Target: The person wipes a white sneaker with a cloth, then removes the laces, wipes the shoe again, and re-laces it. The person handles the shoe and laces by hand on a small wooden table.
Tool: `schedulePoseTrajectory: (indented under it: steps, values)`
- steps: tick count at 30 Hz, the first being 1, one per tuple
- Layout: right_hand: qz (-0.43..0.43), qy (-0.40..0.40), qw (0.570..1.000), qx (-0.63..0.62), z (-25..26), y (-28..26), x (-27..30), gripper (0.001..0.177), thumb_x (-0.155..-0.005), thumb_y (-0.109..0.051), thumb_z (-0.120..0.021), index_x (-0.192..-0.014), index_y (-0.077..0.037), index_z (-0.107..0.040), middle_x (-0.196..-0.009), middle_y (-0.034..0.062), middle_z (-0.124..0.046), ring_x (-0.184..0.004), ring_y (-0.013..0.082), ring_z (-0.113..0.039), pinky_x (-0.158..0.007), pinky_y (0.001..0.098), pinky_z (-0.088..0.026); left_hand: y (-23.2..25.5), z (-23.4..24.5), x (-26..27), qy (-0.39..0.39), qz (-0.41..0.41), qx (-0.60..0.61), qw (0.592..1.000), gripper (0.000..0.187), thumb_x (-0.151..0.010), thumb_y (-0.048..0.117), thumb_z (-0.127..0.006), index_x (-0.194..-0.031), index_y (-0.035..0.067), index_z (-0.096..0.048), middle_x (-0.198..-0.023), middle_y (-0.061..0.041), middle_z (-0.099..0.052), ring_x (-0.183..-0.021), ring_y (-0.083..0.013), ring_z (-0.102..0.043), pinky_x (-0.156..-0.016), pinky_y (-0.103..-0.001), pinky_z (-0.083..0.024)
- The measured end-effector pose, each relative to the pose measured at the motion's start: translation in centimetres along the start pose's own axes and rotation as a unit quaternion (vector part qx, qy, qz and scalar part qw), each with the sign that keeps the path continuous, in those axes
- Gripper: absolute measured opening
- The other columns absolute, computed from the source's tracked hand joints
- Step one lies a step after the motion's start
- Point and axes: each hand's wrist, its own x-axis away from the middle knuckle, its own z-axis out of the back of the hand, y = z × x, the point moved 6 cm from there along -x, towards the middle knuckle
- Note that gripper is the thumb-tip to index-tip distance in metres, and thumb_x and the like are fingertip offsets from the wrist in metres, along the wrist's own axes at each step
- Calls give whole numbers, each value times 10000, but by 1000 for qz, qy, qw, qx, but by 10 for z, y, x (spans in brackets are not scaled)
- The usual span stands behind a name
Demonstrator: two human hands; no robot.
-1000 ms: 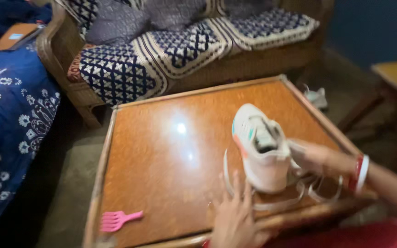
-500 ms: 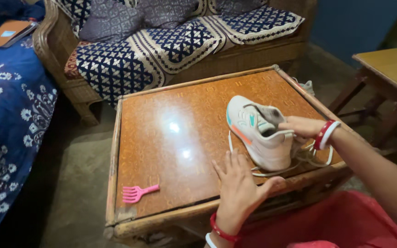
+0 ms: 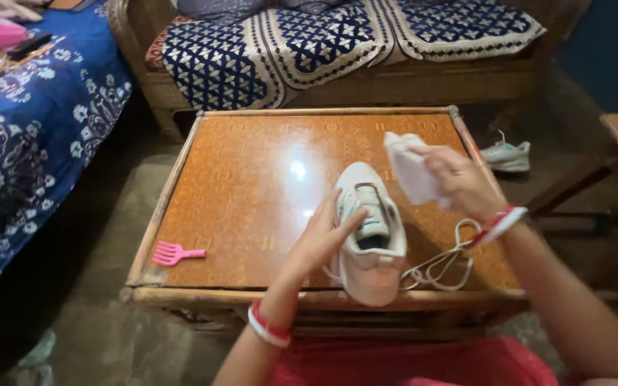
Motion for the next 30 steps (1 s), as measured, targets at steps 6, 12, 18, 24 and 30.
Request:
schedulePoseTrajectory:
  steps: [6, 12, 18, 24, 30]
  values:
    - [241, -229, 941, 56, -89, 15, -56, 450, -1087, -342, -410, -1433, -124, -598, -1539, 166, -505, -1474, 320, -389, -1237, 458, -234, -1, -34, -62, -67, -47, -2, 997, 952, -772, 455, -707, -1507, -55, -381, -1591, -279, -341, -1508, -399, -268, -1228, -411, -239]
    - [156, -186, 970, -11, -109, 85, -107, 438, -1036, -266, -496, -1428, -86, -573, -1468, 170, -501, -1403, 301, -430, -1172, 411, -319, -37, -46, -60, -107, -66, 67, 990, 858, -887, 462, -580, -1576, 14, -333, -1722, -218, -99, -1612, -339, -3, -1261, -472, -6]
    - [189, -85, 974, -86, -101, 92, -93, 492, -956, -17, -388, -1403, -15, -595, -1377, 145, -610, -1314, 259, -567, -1150, 341, -403, -31, -43, -55, -66, -59, 43, 995, 764, -879, 403, -535, -1538, 35, -413, -1710, -210, -195, -1605, -335, -90, -1253, -504, 30]
    - [82, -151, 964, -201, -88, 57, -59, 598, -832, 19, -345, -1304, -19, -712, -1360, 194, -688, -1269, 291, -634, -1146, 369, -458, -21, -17, -46, 102, -34, 110, 988, 670, -890, 325, -620, -1460, 15, -451, -1493, -230, -500, -1433, -365, -440, -1208, -464, -278]
    - [232, -197, 952, -41, -96, 26, -42, 394, -960, -96, -496, -1296, -17, -688, -1450, 191, -590, -1400, 311, -510, -1174, 396, -350, -31, -15, -52, 135, -37, 64, 988, 865, -765, 249, -705, -1519, -6, -367, -1386, -290, -573, -1321, -404, -553, -1134, -437, -427]
